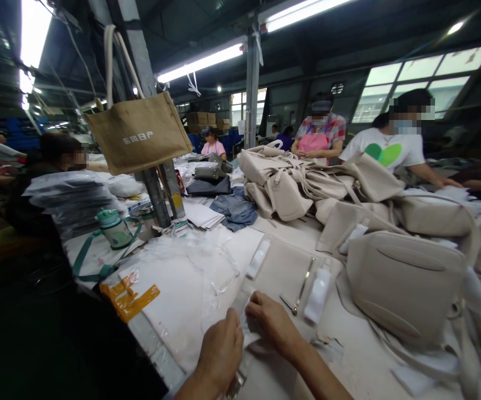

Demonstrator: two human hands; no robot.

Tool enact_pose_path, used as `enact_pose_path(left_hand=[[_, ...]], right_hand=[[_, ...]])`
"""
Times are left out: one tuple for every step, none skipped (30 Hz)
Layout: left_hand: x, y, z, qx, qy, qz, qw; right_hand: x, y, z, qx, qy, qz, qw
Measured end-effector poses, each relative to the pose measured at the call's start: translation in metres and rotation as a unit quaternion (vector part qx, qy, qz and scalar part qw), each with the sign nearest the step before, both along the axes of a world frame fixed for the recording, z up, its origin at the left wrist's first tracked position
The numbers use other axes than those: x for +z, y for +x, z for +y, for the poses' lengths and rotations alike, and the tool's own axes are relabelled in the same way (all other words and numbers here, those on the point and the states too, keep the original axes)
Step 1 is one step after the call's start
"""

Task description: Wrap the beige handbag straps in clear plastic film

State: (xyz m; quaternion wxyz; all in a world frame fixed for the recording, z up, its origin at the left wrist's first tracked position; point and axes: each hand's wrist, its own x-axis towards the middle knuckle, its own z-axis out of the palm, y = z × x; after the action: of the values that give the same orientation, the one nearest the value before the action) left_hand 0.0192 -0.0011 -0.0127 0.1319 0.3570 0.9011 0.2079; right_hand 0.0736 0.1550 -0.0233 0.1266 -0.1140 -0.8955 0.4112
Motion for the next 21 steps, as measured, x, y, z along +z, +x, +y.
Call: enact_pose_path(left_hand=[[-0.002, -0.001, 0.005, -0.004, -0.001, 0.003, 1.0], [-0.004, -0.002, 0.008, -0.007, -0.003, 0.003, 1.0], [-0.006, -0.003, 0.011, -0.01, -0.004, 0.001, 1.0], [-0.007, -0.004, 0.012, -0.012, -0.004, -0.003, 1.0], [-0.007, -0.004, 0.012, -0.012, -0.004, -0.005, 1.0], [-0.007, -0.004, 0.011, -0.012, -0.002, -0.008, 1.0], [-0.007, -0.005, 0.009, -0.011, -0.001, -0.01, 1.0], [-0.006, -0.005, 0.007, -0.01, -0.001, -0.013, 1.0], [-0.005, -0.004, 0.005, -0.01, -0.001, -0.015, 1.0], [-0.004, -0.004, 0.004, -0.01, -0.002, -0.016, 1.0], [-0.003, -0.003, 0.004, -0.011, -0.003, -0.015, 1.0], [-0.002, -0.002, 0.004, -0.012, -0.006, -0.013, 1.0], [-0.002, -0.001, 0.005, -0.014, -0.01, -0.008, 1.0], [-0.001, 0.0, 0.006, -0.017, -0.014, -0.002, 1.0], [0.0, 0.002, 0.009, -0.02, -0.02, 0.004, 1.0], [0.0, 0.003, 0.011, -0.024, -0.026, 0.009, 0.999], [0.001, 0.005, 0.014, -0.028, -0.032, 0.013, 0.999], [0.002, 0.006, 0.017, -0.033, -0.038, 0.017, 0.999], [0.002, 0.008, 0.019, -0.036, -0.042, 0.019, 0.998], [0.002, 0.009, 0.022, -0.039, -0.045, 0.021, 0.998], [0.002, 0.01, 0.024, -0.041, -0.046, 0.022, 0.998]], right_hand=[[0.001, 0.001, -0.001, 0.007, 0.005, -0.005, 1.0], [0.002, 0.002, -0.001, 0.018, 0.015, -0.009, 1.0], [0.003, 0.005, -0.001, 0.03, 0.025, -0.013, 0.999], [0.004, 0.01, -0.001, 0.037, 0.033, -0.014, 0.999], [0.004, 0.016, 0.0, 0.037, 0.045, -0.015, 0.998], [0.005, 0.024, 0.002, 0.03, 0.065, -0.015, 0.997], [0.005, 0.033, 0.004, 0.018, 0.09, -0.015, 0.996], [0.005, 0.041, 0.005, 0.006, 0.118, -0.015, 0.993], [0.004, 0.05, 0.006, -0.003, 0.145, -0.018, 0.989], [0.002, 0.057, 0.007, -0.006, 0.171, -0.025, 0.985], [0.0, 0.063, 0.007, -0.004, 0.192, -0.036, 0.981], [-0.003, 0.067, 0.006, 0.0, 0.212, -0.051, 0.976], [-0.006, 0.068, 0.005, 0.003, 0.233, -0.067, 0.97], [-0.009, 0.069, 0.004, 0.002, 0.254, -0.083, 0.964], [-0.012, 0.068, 0.002, 0.001, 0.273, -0.095, 0.957], [-0.015, 0.066, 0.001, -0.002, 0.286, -0.098, 0.953], [-0.017, 0.065, 0.0, -0.005, 0.293, -0.093, 0.952], [-0.019, 0.064, -0.001, -0.009, 0.293, -0.08, 0.953], [-0.02, 0.064, -0.002, -0.013, 0.288, -0.065, 0.955], [-0.021, 0.065, -0.003, -0.018, 0.276, -0.052, 0.96], [-0.021, 0.066, -0.004, -0.021, 0.257, -0.044, 0.965]])
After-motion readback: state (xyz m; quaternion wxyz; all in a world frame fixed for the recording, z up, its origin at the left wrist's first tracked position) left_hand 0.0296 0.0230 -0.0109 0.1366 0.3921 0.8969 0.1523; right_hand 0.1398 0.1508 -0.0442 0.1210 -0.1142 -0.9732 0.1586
